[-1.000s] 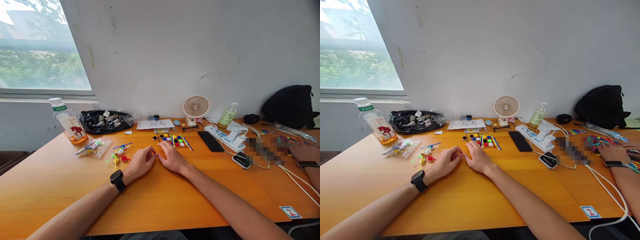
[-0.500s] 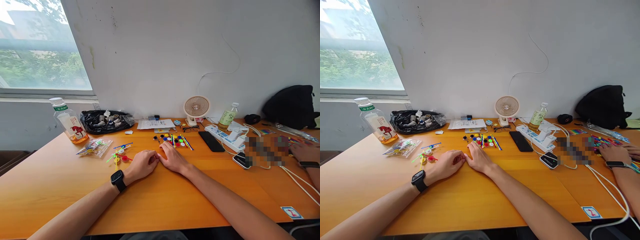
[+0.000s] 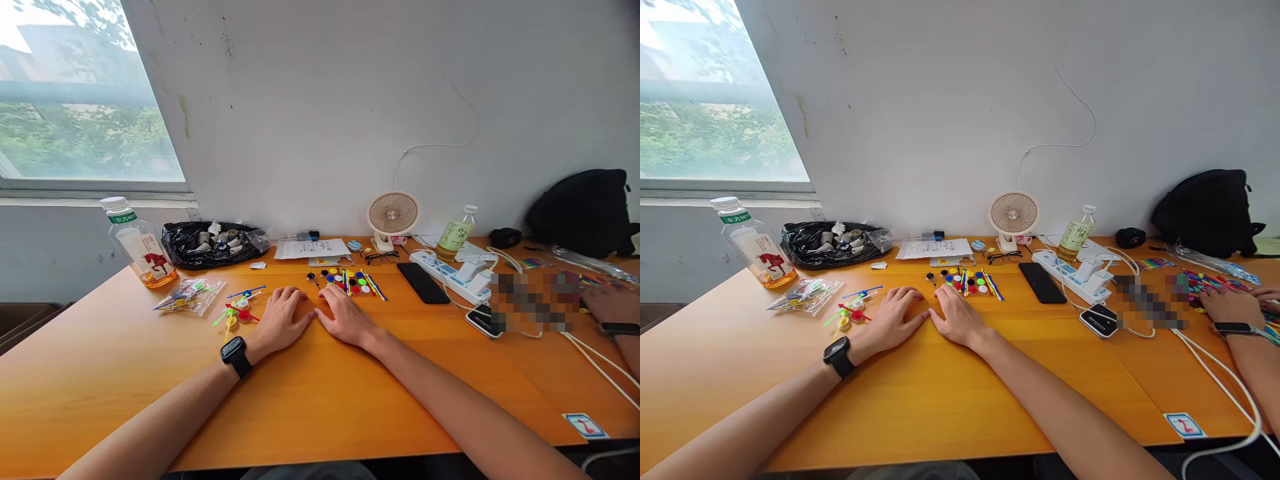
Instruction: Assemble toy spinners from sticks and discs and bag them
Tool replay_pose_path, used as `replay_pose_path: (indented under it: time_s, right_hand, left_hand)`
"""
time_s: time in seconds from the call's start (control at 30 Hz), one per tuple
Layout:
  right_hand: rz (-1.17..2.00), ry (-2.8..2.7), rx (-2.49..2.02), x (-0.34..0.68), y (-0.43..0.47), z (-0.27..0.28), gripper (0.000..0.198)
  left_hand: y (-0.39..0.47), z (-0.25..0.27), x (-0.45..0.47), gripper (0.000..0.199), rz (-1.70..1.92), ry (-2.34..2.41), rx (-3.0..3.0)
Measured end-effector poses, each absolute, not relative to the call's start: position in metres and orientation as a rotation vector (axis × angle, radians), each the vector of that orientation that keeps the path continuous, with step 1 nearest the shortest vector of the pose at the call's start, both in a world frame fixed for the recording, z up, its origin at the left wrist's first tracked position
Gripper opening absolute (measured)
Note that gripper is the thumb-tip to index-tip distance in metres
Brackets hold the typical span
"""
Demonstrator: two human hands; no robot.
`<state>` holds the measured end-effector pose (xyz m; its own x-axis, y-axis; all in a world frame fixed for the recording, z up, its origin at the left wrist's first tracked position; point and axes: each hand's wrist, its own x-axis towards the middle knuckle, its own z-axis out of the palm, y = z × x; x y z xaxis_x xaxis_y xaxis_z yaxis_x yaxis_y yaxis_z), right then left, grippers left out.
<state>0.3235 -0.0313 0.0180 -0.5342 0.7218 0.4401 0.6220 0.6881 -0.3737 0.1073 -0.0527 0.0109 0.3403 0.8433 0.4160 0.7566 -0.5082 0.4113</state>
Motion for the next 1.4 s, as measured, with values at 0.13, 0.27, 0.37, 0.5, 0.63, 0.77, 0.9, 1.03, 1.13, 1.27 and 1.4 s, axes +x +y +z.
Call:
replay_pose_path:
  time_s: [0.13,0.27,0.37,0.5,0.63,0.77,0.9,1.03,1.13,1.27,1.4]
  right_hand:
    - [0.226,-2.322,-1.035,0.323,-0.032,0.018,0.013]
    - [0.225,-2.317,-1.042,0.324,-0.031,0.018,0.012]
    - [0.229,-2.319,-1.04,0.324,-0.03,0.018,0.013]
    - [0.24,-2.322,-1.036,0.323,-0.031,0.02,0.013]
    - [0.236,-2.318,-1.013,0.323,-0.032,0.021,0.016]
    - [0.234,-2.32,-1.011,0.325,-0.031,0.019,0.015]
    - [0.235,-2.322,-1.012,0.325,-0.03,0.018,0.014]
    - [0.236,-2.324,-1.0,0.324,-0.03,0.018,0.014]
    - [0.231,-2.329,-1.001,0.324,-0.03,0.018,0.013]
    - [0.233,-2.324,-1.011,0.324,-0.03,0.018,0.012]
    - [0.231,-2.321,-1.024,0.325,-0.029,0.019,0.012]
  left_hand:
    - [-0.045,0.009,0.101,0.029,0.91,1.461,2.459]
    - [-0.039,0.007,0.096,0.03,0.921,1.452,2.444]
    - [-0.034,0.005,0.092,0.033,0.932,1.397,2.445]
    - [-0.027,0.005,0.088,0.034,1.009,1.322,2.41]
    - [-0.032,0.007,0.093,0.034,1.027,1.235,2.382]
    - [-0.044,0.009,0.103,0.042,0.857,1.155,2.543]
    - [-0.045,0.011,0.103,0.05,0.753,1.194,2.617]
    - [-0.037,0.01,0.095,0.059,0.705,1.231,2.605]
    - [-0.03,0.01,0.089,0.061,0.695,1.246,2.588]
    - [-0.026,0.013,0.086,0.055,0.748,1.263,2.541]
    - [-0.028,0.014,0.087,0.052,0.753,1.281,2.54]
